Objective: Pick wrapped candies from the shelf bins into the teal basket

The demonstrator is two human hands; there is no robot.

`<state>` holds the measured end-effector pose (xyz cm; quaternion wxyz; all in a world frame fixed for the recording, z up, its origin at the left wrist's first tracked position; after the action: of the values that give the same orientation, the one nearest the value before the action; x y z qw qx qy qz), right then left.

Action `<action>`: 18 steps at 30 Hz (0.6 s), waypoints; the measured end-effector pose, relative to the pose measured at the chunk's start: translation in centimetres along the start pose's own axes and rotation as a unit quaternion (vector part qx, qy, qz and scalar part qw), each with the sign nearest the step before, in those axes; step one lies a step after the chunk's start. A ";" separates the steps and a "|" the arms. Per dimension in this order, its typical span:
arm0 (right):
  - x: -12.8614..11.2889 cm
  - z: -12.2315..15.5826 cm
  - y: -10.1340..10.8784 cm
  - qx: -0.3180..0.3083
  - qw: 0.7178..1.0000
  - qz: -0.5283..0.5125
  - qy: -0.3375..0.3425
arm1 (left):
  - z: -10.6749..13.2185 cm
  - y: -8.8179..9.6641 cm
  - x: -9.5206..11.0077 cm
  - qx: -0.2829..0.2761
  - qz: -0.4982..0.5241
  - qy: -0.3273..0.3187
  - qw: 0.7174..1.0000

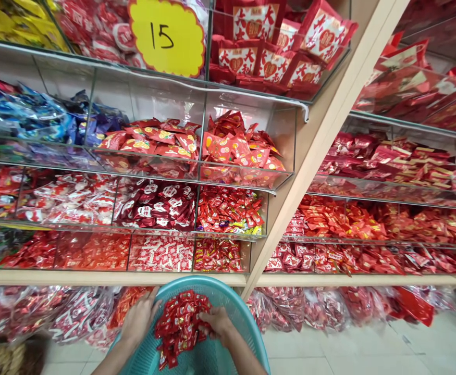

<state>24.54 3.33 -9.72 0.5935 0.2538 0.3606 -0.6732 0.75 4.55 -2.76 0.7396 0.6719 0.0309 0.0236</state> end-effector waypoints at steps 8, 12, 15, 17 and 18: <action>-0.5 -0.9 0.8 0.105 0.976 0.161 0.098 | 0.1 0.3 0.0 -0.006 -0.006 0.002 1.000; -1.1 -0.8 1.1 0.077 0.963 0.218 0.139 | 0.0 0.3 0.0 -0.007 -0.007 -0.007 1.000; -1.5 -0.3 1.7 0.065 0.967 0.208 0.134 | -0.1 0.1 0.0 -0.007 -0.014 -0.009 1.000; -2.0 0.0 1.9 0.052 0.972 0.192 0.123 | -0.1 -0.1 -0.1 -0.008 -0.015 -0.008 1.000; -2.3 0.2 1.9 0.046 0.976 0.180 0.117 | -0.2 -0.2 -0.1 -0.008 -0.014 -0.006 1.000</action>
<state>26.82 4.53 -8.14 0.6463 0.4187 0.3446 -0.5369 0.64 4.68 -2.97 0.7451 0.6659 0.0357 0.0099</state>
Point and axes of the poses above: each hand's wrist, its own z-axis away from the middle knuckle, its own y-axis out of the back of the hand, x = y × z, the point moved 6 cm from there along -z, towards the middle knuckle, and after that the axes turned 15 degrees about -z, right-handed, at the moved point
